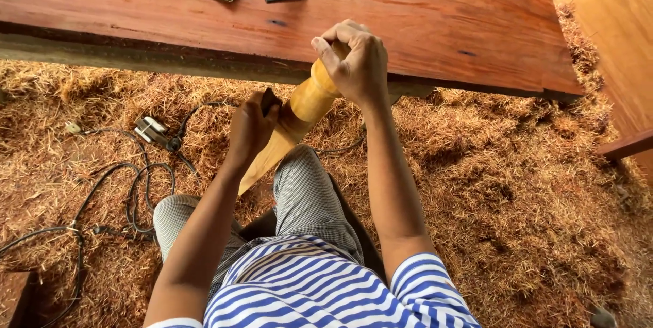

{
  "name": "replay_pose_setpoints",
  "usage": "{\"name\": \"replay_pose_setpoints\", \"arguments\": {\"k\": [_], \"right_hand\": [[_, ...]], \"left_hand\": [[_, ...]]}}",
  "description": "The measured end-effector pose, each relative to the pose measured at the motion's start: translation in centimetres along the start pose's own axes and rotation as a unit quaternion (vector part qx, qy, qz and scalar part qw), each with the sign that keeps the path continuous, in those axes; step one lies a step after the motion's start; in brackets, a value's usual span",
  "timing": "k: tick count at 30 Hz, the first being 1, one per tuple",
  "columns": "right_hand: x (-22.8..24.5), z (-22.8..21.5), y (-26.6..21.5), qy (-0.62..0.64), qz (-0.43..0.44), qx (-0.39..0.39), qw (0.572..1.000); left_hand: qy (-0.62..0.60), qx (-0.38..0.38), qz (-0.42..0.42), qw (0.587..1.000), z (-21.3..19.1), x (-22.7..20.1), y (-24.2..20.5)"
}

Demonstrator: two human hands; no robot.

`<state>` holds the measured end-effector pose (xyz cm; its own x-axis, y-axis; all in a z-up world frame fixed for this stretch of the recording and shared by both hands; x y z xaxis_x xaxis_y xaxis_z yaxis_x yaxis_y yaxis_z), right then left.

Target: Manual sanding of a decorative wooden furniture leg using a piece of sandpaper.

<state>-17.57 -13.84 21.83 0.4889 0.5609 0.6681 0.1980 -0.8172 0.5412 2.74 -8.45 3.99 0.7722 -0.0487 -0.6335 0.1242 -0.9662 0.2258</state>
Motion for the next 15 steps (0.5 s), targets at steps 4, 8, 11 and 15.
{"name": "replay_pose_setpoints", "arguments": {"k": [4,8,11,15], "right_hand": [[-0.2,0.1,0.2,0.009,0.002,0.005,1.000],[0.0,0.2,0.1,-0.012,0.014,0.006,1.000],[0.6,0.0,0.1,0.005,0.000,-0.005,1.000],[1.1,-0.3,0.0,0.004,0.004,-0.004,1.000]], "left_hand": [[-0.022,0.010,-0.011,1.000,-0.8,0.3,-2.5],[-0.011,0.020,-0.021,1.000,-0.7,0.2,-0.9],[-0.021,0.031,-0.052,0.998,2.2,1.8,1.6],[0.003,0.021,-0.034,0.999,1.0,1.0,0.0]]}}
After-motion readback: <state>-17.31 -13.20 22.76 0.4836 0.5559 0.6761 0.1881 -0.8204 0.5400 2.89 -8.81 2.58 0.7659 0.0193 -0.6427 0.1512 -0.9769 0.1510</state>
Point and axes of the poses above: each hand's wrist, its own y-axis towards the middle knuckle, its own z-axis out of the palm, x = y × z, the point moved 8 cm from there along y, towards the middle knuckle, and after that the axes turned 8 degrees about y, right-handed, at the moved point
